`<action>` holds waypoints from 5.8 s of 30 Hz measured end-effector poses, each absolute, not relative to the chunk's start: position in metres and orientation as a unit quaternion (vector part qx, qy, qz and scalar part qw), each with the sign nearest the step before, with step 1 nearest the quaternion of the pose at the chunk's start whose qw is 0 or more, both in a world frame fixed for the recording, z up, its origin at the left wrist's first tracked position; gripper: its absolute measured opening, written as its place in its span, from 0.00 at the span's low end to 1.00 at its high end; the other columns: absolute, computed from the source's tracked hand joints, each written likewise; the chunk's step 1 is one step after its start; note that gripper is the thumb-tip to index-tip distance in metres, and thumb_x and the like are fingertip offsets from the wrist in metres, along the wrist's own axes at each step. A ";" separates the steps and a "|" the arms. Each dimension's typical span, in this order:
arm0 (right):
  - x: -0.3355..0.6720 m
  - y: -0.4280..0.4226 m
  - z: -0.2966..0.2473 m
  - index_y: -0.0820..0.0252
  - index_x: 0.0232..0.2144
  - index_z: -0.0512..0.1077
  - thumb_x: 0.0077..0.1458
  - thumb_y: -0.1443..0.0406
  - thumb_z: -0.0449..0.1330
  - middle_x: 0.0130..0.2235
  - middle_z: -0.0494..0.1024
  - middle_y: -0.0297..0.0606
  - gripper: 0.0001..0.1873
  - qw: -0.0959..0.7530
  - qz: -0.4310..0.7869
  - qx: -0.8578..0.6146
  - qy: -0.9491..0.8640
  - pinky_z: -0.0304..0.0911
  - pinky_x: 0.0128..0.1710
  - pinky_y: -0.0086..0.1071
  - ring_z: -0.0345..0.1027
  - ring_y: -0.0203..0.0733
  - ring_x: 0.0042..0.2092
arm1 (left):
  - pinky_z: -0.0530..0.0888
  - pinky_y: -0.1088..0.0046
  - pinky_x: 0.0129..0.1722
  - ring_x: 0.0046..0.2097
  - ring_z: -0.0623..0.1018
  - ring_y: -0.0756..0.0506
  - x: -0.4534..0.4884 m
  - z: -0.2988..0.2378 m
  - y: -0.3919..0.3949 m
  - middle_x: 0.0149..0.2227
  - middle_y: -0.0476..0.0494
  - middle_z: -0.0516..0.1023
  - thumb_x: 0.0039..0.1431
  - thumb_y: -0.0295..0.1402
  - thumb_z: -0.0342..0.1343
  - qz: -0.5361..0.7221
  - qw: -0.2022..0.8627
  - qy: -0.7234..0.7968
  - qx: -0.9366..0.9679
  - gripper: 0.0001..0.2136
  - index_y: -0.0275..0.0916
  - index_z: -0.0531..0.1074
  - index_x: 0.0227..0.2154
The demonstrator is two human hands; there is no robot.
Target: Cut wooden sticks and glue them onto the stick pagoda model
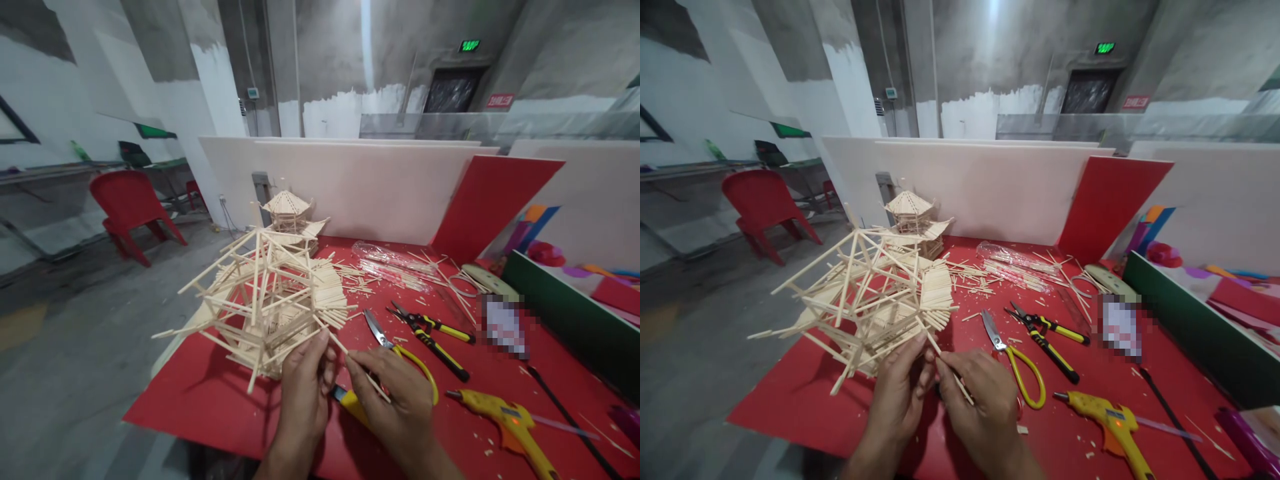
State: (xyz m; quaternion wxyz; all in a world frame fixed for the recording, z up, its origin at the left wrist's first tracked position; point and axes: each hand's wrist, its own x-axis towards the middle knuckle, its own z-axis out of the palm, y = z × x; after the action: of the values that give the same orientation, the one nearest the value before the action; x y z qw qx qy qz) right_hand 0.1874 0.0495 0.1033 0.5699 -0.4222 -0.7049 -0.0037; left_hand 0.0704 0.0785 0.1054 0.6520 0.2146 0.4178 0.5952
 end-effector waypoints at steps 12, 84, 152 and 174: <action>0.185 0.060 0.097 0.57 0.37 0.75 0.59 0.70 0.61 0.29 0.80 0.32 0.05 0.561 0.034 -0.455 -0.691 0.68 0.32 0.26 0.73 0.33 0.30 | 0.55 0.85 0.12 0.15 0.62 0.59 0.077 0.106 0.088 0.20 0.56 0.71 0.42 0.37 0.71 0.651 0.615 0.411 0.171 0.17 0.37 0.68 0.29; 0.258 -0.018 0.077 0.53 0.55 0.65 0.58 0.56 0.60 0.41 0.74 0.40 0.24 0.274 0.261 -0.594 -0.710 0.65 0.40 0.36 0.70 0.45 0.40 | 0.69 0.74 0.34 0.32 0.73 0.46 0.070 0.076 0.060 0.29 0.47 0.76 0.64 0.34 0.51 0.393 0.469 0.406 0.679 0.12 0.40 0.78 0.31; 0.190 0.063 0.098 0.57 0.39 0.77 0.61 0.67 0.59 0.29 0.80 0.35 0.07 0.534 0.071 -0.483 -0.690 0.66 0.30 0.29 0.73 0.36 0.29 | 0.69 0.79 0.22 0.22 0.71 0.54 0.079 0.117 0.091 0.22 0.54 0.72 0.39 0.33 0.71 0.635 0.624 0.444 0.099 0.15 0.37 0.70 0.26; 0.193 0.055 0.125 0.56 0.39 0.73 0.58 0.68 0.60 0.33 0.79 0.37 0.07 0.441 -0.078 -0.526 -0.723 0.64 0.35 0.33 0.72 0.41 0.34 | 0.69 0.81 0.21 0.22 0.70 0.54 0.077 0.120 0.093 0.21 0.53 0.73 0.38 0.31 0.71 0.625 0.625 0.454 0.111 0.14 0.36 0.72 0.26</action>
State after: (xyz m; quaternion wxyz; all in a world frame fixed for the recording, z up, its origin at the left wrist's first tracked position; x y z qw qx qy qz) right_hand 0.1933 0.0550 0.1247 0.4412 -0.5259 -0.7230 -0.0778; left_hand 0.0769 0.0929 0.1199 0.6253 0.1114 0.4539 0.6250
